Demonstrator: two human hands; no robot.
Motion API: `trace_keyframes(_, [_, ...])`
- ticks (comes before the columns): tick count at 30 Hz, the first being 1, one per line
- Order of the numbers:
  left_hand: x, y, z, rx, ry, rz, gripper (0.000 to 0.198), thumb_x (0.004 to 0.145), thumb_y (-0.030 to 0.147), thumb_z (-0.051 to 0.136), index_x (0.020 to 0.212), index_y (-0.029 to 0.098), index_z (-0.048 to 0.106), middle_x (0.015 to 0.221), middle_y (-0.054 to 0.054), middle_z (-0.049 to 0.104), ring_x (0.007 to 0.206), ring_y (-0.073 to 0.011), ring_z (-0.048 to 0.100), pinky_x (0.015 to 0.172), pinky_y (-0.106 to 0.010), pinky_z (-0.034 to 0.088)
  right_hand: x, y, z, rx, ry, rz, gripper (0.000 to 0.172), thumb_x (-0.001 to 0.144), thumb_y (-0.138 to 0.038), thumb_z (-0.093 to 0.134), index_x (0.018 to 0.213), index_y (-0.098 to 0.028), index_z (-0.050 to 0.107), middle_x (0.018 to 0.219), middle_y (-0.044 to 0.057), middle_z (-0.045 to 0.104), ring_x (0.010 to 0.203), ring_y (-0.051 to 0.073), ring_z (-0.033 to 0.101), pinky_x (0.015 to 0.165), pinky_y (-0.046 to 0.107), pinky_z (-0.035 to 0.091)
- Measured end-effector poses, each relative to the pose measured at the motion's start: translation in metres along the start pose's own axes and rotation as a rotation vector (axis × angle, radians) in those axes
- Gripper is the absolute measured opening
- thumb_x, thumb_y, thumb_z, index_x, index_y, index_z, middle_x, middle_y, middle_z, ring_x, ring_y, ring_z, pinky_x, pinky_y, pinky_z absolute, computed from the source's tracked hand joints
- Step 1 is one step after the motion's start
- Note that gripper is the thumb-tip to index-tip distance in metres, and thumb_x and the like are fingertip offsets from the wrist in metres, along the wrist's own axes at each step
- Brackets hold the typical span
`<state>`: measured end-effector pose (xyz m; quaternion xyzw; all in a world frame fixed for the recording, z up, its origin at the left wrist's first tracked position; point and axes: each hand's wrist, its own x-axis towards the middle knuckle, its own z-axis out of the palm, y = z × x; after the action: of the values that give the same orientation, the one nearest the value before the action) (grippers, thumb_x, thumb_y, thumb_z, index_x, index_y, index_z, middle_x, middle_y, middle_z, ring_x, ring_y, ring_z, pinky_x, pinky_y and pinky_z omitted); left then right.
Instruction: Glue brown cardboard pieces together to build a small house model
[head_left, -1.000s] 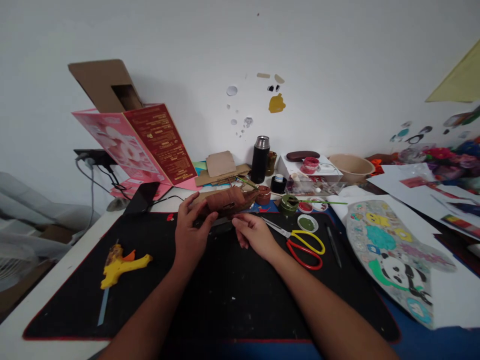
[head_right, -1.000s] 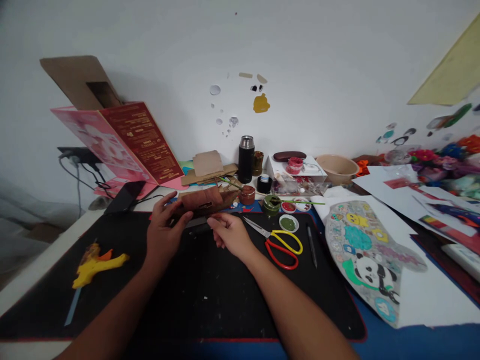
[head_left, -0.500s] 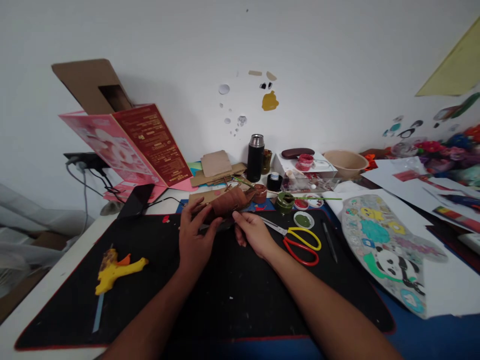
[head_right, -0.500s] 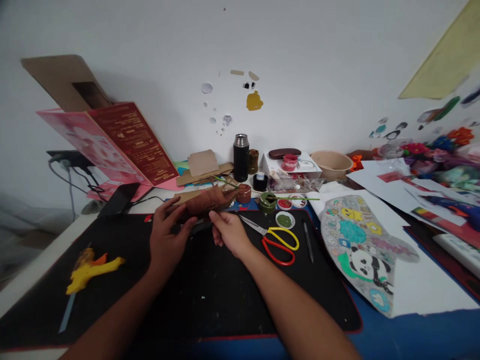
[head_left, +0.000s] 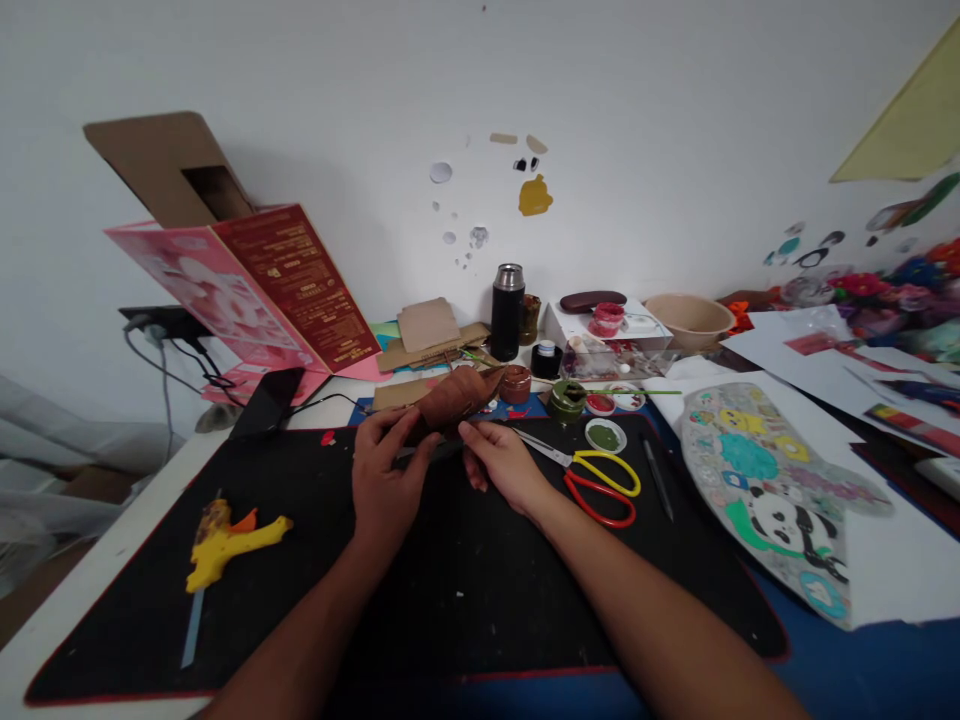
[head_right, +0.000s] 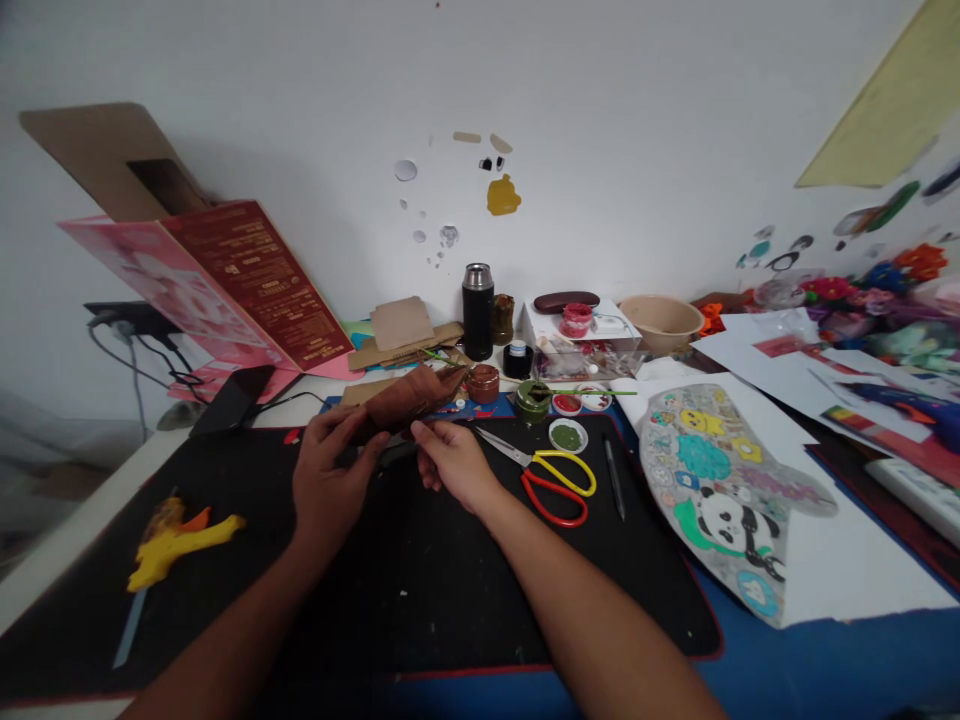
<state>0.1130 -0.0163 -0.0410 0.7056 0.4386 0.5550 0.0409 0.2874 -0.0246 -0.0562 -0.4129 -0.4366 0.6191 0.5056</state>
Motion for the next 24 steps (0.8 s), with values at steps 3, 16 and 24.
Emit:
trace_keyframes(3, [0.0016,0.0022,-0.0012,0.004,-0.005,0.011,0.026,0.093,0.03,0.073,0.119,0.026,0.074,0.116,-0.006,0.067,0.111,-0.0247,0.066,0.095,-0.044,0.059,-0.0004,-0.0007,0.0001,0.001,-0.003,0.004,0.055,0.082,-0.073,0.071,0.081,-0.02,0.06,0.052,-0.007,0.055,0.038,0.009,0.049,0.034,0.019,0.034])
trace_keyframes(16, [0.0037,0.0012,-0.0028,0.016,-0.05,0.067,0.021,0.094,0.031,0.071,0.115,0.027,0.074,0.095,-0.003,0.073,0.116,-0.0271,0.066,0.102,-0.047,0.053,-0.0002,-0.0012,0.0011,0.001,-0.026,-0.01,0.052,0.084,-0.072,0.069,0.086,-0.02,0.062,0.054,-0.007,0.055,0.039,0.009,0.049,0.035,0.02,0.034])
trace_keyframes(24, [0.0009,-0.0016,-0.0012,-0.039,-0.071,0.01,0.024,0.094,0.03,0.073,0.117,0.026,0.074,0.112,-0.005,0.075,0.118,-0.026,0.065,0.102,-0.046,0.054,-0.0006,-0.0023,0.0016,-0.009,-0.012,0.006,0.054,0.083,-0.074,0.069,0.081,-0.021,0.058,0.054,-0.007,0.056,0.039,0.009,0.05,0.035,0.02,0.034])
